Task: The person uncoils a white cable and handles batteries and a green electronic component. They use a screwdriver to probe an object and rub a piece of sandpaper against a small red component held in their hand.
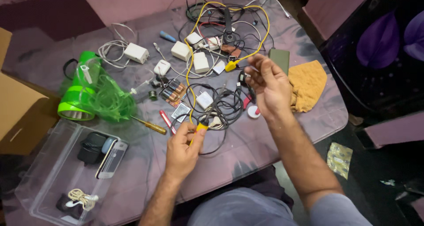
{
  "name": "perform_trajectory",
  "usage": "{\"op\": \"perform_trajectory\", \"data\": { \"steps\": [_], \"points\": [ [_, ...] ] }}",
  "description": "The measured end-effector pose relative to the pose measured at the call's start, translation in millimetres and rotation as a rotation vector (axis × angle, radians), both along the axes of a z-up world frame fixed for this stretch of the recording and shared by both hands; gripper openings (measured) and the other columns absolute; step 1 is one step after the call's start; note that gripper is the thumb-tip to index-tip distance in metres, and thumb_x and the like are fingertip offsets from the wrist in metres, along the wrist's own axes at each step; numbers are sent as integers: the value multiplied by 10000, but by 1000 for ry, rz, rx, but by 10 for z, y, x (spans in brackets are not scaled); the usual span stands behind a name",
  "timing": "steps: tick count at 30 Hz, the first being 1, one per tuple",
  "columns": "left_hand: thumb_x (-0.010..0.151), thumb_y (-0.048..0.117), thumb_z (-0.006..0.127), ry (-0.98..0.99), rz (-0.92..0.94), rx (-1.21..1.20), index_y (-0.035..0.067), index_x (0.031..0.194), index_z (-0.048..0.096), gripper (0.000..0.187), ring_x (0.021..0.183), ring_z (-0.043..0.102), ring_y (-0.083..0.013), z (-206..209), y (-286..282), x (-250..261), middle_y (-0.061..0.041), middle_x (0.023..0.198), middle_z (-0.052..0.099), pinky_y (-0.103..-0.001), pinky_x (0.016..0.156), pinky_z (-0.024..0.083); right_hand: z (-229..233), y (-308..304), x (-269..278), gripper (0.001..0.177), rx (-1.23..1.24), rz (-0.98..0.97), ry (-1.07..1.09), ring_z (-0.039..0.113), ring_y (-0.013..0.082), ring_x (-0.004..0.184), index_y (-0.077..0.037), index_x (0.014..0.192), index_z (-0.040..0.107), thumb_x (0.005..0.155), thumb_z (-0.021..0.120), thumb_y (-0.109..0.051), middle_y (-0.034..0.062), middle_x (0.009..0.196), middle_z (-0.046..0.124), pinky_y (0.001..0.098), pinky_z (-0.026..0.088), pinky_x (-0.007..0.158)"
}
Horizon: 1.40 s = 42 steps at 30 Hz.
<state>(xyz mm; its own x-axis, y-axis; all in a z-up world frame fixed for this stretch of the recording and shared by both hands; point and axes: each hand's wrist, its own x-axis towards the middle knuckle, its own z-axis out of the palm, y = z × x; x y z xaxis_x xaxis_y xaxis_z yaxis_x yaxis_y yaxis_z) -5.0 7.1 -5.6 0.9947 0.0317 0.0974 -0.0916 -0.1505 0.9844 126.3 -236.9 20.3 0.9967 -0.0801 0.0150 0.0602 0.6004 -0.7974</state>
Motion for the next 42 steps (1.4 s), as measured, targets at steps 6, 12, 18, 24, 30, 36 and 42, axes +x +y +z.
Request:
{"op": "perform_trajectory", "data": {
  "steps": [6, 12, 18, 24, 30, 36, 42],
  "points": [
    [1022, 242, 610, 189, -88, -268, 39, 1020, 597, 203, 409, 460, -40, -137, 77, -50, -2, 565, 600, -220, 378, 339, -61, 27, -250, 287, -203, 72, 9, 705, 142, 853, -70, 1274, 641, 1003, 674, -159, 78, 1011, 736, 280, 574, 743],
    [1009, 266, 590, 286, -112, -323, 48, 1184, 604, 280, 417, 477, -48, -225, 105, -106, -23, 578, 593, -215, 376, 360, -163, 31, -371, 314, -212, 181, 63, 700, 158, 895, -13, 1288, 657, 999, 705, -124, 112, 1062, 751, 291, 581, 770],
    [1055, 262, 520, 334, -159, -456, 22, 1195, 591, 288, 456, 504, -51, -401, 176, -175, -39, 637, 629, -203, 420, 383, -101, 23, -533, 370, -280, 285, 47, 729, 170, 973, -9, 1281, 646, 924, 736, -44, 116, 1113, 744, 310, 606, 855],
    [1061, 271, 549, 194, -48, -3, 17, 1140, 647, 283, 655, 606, -135, -225, 116, -266, -68, 756, 663, -293, 590, 487, -209, -91, -716, 368, -478, 226, -60, 757, 210, 899, 30, 1274, 649, 918, 743, 41, 171, 1082, 754, 317, 641, 773],
    [964, 316, 649, 192, -3, 304, 69, 1188, 681, 335, 692, 698, -269, 51, -20, -261, -134, 788, 707, -364, 648, 539, -278, -280, -825, 346, -509, 200, -102, 749, 191, 964, 22, 1171, 643, 864, 786, 92, 160, 1077, 746, 320, 641, 781],
    [1007, 304, 605, 171, -8, 264, 67, 1151, 673, 286, 727, 717, -266, -5, -48, -223, -120, 810, 720, -368, 665, 538, -327, -369, -856, 327, -493, 215, -149, 732, 174, 1073, -13, 1081, 602, 869, 814, 118, 93, 1110, 687, 333, 626, 955],
    [1003, 308, 608, 211, -69, 288, 70, 1155, 658, 287, 728, 709, -296, -39, -74, -255, -139, 797, 704, -390, 664, 536, -264, -343, -996, 240, -702, 188, -93, 756, 168, 983, 23, 1035, 664, 857, 806, 97, 88, 1011, 720, 321, 642, 887]
  ]
}}
